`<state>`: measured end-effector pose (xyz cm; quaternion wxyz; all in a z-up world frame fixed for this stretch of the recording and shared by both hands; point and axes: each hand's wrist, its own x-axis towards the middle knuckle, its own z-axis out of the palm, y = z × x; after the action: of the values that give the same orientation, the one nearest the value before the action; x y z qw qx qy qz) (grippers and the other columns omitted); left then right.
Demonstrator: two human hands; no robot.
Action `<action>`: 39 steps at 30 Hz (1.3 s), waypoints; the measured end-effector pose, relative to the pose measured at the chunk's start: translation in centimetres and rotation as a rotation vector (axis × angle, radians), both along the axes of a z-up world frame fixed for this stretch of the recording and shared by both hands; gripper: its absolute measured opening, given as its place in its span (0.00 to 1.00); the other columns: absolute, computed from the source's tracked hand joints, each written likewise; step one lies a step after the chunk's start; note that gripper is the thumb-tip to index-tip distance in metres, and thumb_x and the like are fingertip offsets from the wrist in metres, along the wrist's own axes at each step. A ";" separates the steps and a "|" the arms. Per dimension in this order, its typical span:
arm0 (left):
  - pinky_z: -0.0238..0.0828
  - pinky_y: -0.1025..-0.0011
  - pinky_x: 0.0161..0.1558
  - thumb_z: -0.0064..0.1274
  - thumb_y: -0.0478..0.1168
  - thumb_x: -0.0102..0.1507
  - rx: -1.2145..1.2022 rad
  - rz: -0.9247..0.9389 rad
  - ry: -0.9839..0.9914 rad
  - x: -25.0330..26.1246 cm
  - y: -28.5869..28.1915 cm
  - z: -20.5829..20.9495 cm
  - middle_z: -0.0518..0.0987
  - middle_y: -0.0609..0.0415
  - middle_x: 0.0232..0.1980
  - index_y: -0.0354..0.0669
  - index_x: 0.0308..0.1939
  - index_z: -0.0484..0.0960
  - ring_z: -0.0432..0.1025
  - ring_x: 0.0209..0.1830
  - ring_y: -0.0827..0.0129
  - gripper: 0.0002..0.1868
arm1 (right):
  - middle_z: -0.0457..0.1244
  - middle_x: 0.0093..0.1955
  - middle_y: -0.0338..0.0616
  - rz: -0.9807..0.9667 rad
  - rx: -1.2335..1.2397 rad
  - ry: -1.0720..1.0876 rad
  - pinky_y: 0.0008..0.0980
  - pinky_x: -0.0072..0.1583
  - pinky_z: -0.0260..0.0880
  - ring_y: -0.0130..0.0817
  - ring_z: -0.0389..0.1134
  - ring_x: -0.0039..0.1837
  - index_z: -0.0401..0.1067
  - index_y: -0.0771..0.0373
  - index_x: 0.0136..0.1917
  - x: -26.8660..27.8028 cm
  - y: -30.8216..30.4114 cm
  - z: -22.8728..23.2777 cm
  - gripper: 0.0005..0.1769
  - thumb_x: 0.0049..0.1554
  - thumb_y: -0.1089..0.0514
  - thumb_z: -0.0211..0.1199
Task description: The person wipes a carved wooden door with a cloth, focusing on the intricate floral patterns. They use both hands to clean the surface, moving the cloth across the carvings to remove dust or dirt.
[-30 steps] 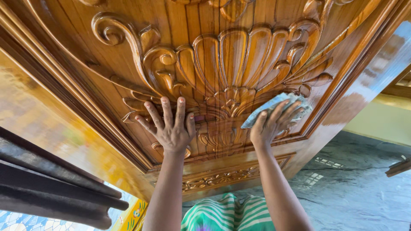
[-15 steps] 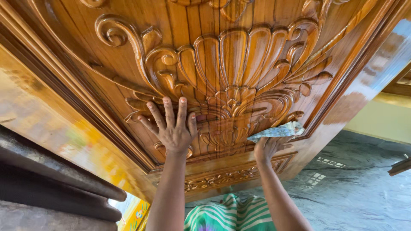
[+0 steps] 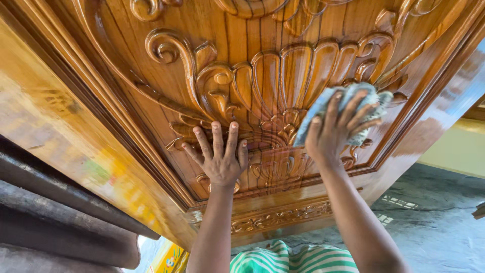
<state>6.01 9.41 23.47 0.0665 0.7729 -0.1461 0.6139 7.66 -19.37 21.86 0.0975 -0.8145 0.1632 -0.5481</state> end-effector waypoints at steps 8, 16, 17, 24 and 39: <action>0.27 0.34 0.81 0.41 0.48 0.76 -0.078 -0.132 -0.119 0.2 -0.1 0.3 0.62 0.50 0.81 0.49 0.79 0.57 0.49 0.84 0.46 0.28 | 0.18 0.90 0.38 0.378 -0.609 -0.123 0.69 0.80 0.06 0.42 0.10 0.88 0.26 0.39 0.88 -1.4 12.0 7.1 0.37 0.75 0.28 0.30; 0.30 0.35 0.80 0.42 0.48 0.75 -0.077 -0.147 -0.164 -0.1 0.0 0.8 0.63 0.45 0.78 0.44 0.78 0.55 0.51 0.83 0.46 0.30 | 0.19 0.90 0.27 0.369 -0.724 -0.165 0.74 0.77 0.07 0.41 0.14 0.89 0.31 0.30 0.88 -1.1 12.2 12.0 0.37 0.72 0.24 0.29; 0.30 0.35 0.80 0.43 0.48 0.75 -0.073 -0.140 -0.153 -0.2 0.0 0.9 0.63 0.45 0.78 0.43 0.77 0.57 0.51 0.83 0.46 0.29 | 0.19 0.90 0.26 0.349 -0.716 -0.184 0.74 0.76 0.07 0.41 0.14 0.89 0.31 0.31 0.88 -0.8 11.3 12.3 0.37 0.72 0.24 0.29; 0.30 0.32 0.79 0.46 0.50 0.73 -0.066 -0.126 -0.095 -0.1 0.1 0.5 0.65 0.43 0.77 0.41 0.71 0.69 0.51 0.82 0.42 0.25 | 0.20 0.89 0.28 0.156 -0.616 -0.190 0.70 0.78 0.07 0.39 0.15 0.88 0.30 0.27 0.85 0.2 0.0 13.4 0.39 0.67 0.18 0.25; 0.29 0.34 0.79 0.47 0.51 0.72 -0.065 -0.102 -0.082 0.3 0.1 0.3 0.66 0.43 0.76 0.41 0.68 0.73 0.50 0.82 0.44 0.24 | 0.25 0.88 0.45 -0.174 -0.236 -0.020 0.61 0.80 0.15 0.47 0.24 0.88 0.31 0.36 0.88 0.9 -19.0 14.4 0.37 0.71 0.28 0.20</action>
<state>6.28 9.51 23.73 0.1165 0.7360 -0.1678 0.6454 8.54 -38.33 36.22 -0.0454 -0.7975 0.1668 -0.5780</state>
